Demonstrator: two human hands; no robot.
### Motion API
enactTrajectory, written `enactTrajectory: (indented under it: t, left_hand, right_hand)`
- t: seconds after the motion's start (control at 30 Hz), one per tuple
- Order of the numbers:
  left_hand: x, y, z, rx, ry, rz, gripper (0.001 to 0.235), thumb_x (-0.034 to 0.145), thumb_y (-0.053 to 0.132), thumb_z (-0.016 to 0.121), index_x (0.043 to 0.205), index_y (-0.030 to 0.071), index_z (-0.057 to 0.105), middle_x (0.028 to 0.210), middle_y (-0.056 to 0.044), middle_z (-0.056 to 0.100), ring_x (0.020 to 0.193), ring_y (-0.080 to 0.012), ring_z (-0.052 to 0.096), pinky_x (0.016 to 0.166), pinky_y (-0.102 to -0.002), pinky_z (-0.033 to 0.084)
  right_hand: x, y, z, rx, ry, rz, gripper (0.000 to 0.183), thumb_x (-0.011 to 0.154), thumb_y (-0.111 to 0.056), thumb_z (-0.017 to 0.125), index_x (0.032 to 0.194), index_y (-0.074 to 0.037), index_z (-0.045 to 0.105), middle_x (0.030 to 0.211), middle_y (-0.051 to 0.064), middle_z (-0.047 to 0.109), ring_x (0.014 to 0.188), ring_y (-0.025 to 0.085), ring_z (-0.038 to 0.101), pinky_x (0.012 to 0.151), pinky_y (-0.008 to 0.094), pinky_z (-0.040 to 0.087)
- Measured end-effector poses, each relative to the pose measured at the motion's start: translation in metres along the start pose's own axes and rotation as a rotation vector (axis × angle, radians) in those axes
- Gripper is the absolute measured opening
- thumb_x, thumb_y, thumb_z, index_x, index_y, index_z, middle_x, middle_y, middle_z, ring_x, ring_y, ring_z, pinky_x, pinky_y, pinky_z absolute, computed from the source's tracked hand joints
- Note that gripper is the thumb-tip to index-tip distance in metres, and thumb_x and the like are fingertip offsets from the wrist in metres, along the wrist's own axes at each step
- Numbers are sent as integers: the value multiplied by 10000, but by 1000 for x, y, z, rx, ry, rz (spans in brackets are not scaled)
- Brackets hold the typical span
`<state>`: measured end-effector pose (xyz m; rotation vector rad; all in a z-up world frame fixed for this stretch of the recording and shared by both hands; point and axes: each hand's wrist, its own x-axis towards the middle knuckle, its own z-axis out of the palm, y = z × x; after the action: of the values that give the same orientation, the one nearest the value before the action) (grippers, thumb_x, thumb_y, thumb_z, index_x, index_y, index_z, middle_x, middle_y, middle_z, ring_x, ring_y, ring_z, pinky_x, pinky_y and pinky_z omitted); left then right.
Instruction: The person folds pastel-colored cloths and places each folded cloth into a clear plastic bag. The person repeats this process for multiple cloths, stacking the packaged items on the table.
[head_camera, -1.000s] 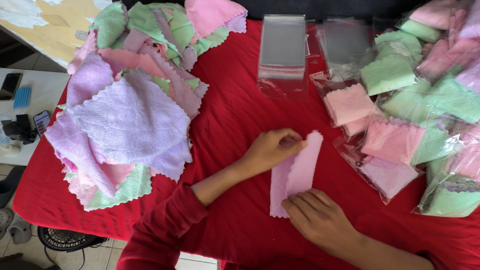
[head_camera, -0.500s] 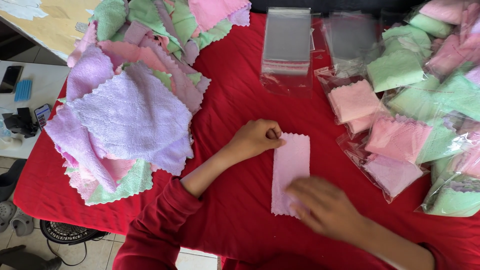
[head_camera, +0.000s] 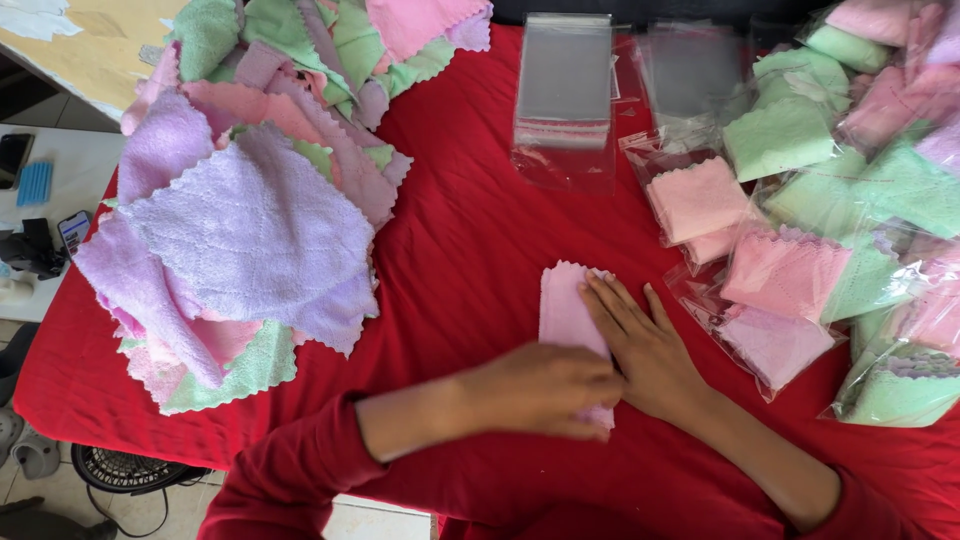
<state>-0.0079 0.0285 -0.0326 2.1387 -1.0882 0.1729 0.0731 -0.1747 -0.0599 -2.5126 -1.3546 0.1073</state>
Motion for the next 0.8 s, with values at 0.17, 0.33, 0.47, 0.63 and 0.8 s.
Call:
enactTrajectory:
  t: [0.17,0.33,0.47,0.63,0.8]
  left_hand:
    - [-22,10,20,412,-41,-14,447,795,343,878,1044,53,647,1010,-104,631,909,-249,626,699,-331,575]
    - [-24,13,21,525,-2,5,126,891,-66,682,882,55,648,777,-76,634,635,-197,599,471,-308,492]
    - [-14,11,10,211,55,-133,30,908,59,627,890,35,627,794,-80,604,651,-257,626,509,-381,533]
    - [17,14,-47,-271,-237,-461,121,918,177,568,832,90,566,873,-63,657,757,-221,629,639,-371,494]
    - [25,-16,-75,-606,-63,-529,277,1059,305,498,1187,115,654,1131,-5,731,1025,-122,684,895,-261,525]
  right_hand:
    - [5,-3,-9,-88,30,-25,720,1020,-478,444,1637,-166,242,1700,59,268,1558,232,244,1240,520,148]
    - [6,-2,-48,146,-48,-83,634,1026,-374,478,1602,-161,321,1703,69,264,1573,230,216,1231,521,157]
    - [-15,10,-47,245,19,-421,522,953,-305,622,1409,-62,547,1436,122,581,1234,318,625,1076,512,473]
    - [-28,16,-23,139,155,-506,750,840,-526,842,1345,-35,584,1291,133,696,1136,275,716,1005,459,589]
    - [-21,11,-25,-15,280,-699,419,934,-177,770,1318,-83,632,1254,125,690,1142,249,715,977,402,623]
